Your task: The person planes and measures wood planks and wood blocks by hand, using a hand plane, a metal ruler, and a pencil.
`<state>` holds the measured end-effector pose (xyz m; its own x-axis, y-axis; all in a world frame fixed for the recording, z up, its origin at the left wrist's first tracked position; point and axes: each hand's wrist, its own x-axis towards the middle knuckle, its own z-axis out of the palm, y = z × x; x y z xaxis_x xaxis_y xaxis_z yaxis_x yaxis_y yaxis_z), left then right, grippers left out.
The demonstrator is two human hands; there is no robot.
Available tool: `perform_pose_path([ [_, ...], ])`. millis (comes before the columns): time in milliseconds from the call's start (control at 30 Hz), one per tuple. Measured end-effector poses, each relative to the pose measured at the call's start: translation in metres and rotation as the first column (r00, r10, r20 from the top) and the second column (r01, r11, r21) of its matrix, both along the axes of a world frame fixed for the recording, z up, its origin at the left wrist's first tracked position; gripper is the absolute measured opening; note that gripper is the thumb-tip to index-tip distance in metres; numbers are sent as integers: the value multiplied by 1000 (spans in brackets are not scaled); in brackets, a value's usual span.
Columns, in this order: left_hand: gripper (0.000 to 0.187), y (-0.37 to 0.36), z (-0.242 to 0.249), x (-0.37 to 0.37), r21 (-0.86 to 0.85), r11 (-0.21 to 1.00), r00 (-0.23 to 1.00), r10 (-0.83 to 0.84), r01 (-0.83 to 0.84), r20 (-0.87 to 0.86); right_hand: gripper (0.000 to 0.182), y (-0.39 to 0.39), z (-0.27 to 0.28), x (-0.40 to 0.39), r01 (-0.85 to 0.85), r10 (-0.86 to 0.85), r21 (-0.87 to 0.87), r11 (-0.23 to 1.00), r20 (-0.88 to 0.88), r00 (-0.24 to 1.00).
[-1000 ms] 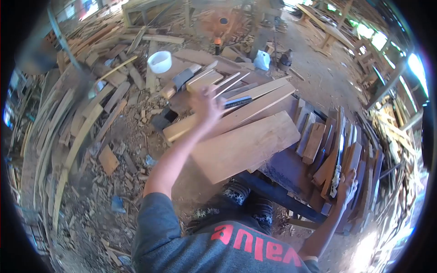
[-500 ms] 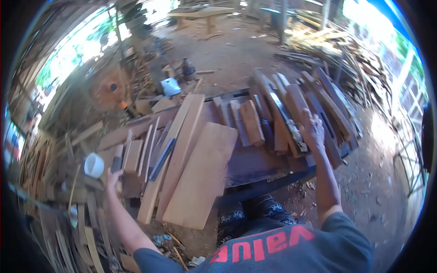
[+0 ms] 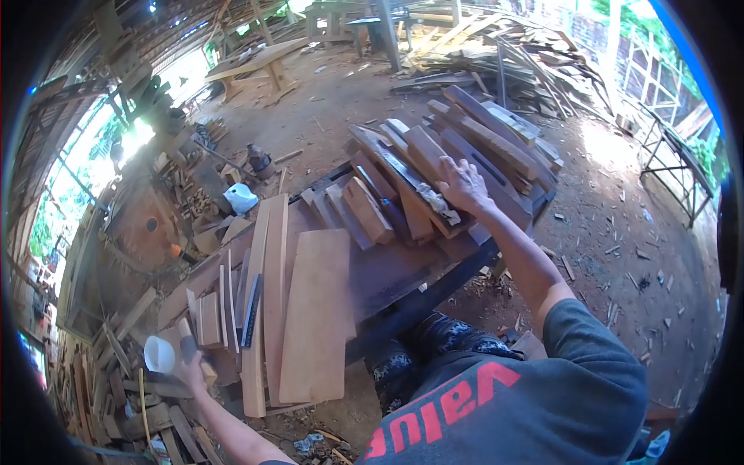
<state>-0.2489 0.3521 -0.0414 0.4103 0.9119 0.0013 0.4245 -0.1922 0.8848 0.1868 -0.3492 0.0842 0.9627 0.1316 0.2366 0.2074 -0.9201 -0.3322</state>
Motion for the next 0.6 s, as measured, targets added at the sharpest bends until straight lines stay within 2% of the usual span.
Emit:
perform_pose_path([
  [33,51,4,-1,-4,-73,997,999,-28,30,34,62,-3,1,3,-1,4,35,999,-63,998],
  [67,51,7,-4,-7,-71,997,999,-36,38,38,62,-8,-2,6,7,-5,38,999,-59,998],
  [133,49,15,-17,-13,-221,974,992,-20,48,127,65,-18,-10,13,-37,43,196,980,-28,999],
  [200,48,16,-25,-18,-284,957,986,-8,56,167,64,-25,-14,10,-64,53,233,970,50,997],
  [267,47,-1,-17,-24,-379,919,986,-50,109,162,56,-28,-7,-1,-113,54,293,949,203,978],
  [333,48,-9,-19,-30,-437,895,985,-10,86,173,48,-29,-1,-17,-216,83,281,935,420,904],
  [367,49,-29,-10,-33,-429,897,971,-1,107,239,45,-27,6,-31,-167,55,272,948,377,925],
  [400,48,-57,8,-31,-420,907,967,73,36,242,45,-33,-5,-27,-189,120,67,980,559,821],
  [433,47,-64,12,-35,-404,915,954,102,22,282,40,-29,-7,-40,-263,113,204,943,546,830],
  [467,45,-78,25,-39,-470,883,943,157,0,294,37,-20,15,-71,-225,107,383,896,307,946],
  [533,40,-95,36,-48,-504,862,888,186,58,420,35,-5,22,-102,-454,224,298,839,571,790],
  [567,45,-104,45,-49,-457,888,890,164,55,426,35,7,17,-111,-501,275,286,817,570,774],
  [600,51,-124,55,-46,-408,911,896,125,66,425,33,16,12,-124,-551,367,370,748,460,808],
])
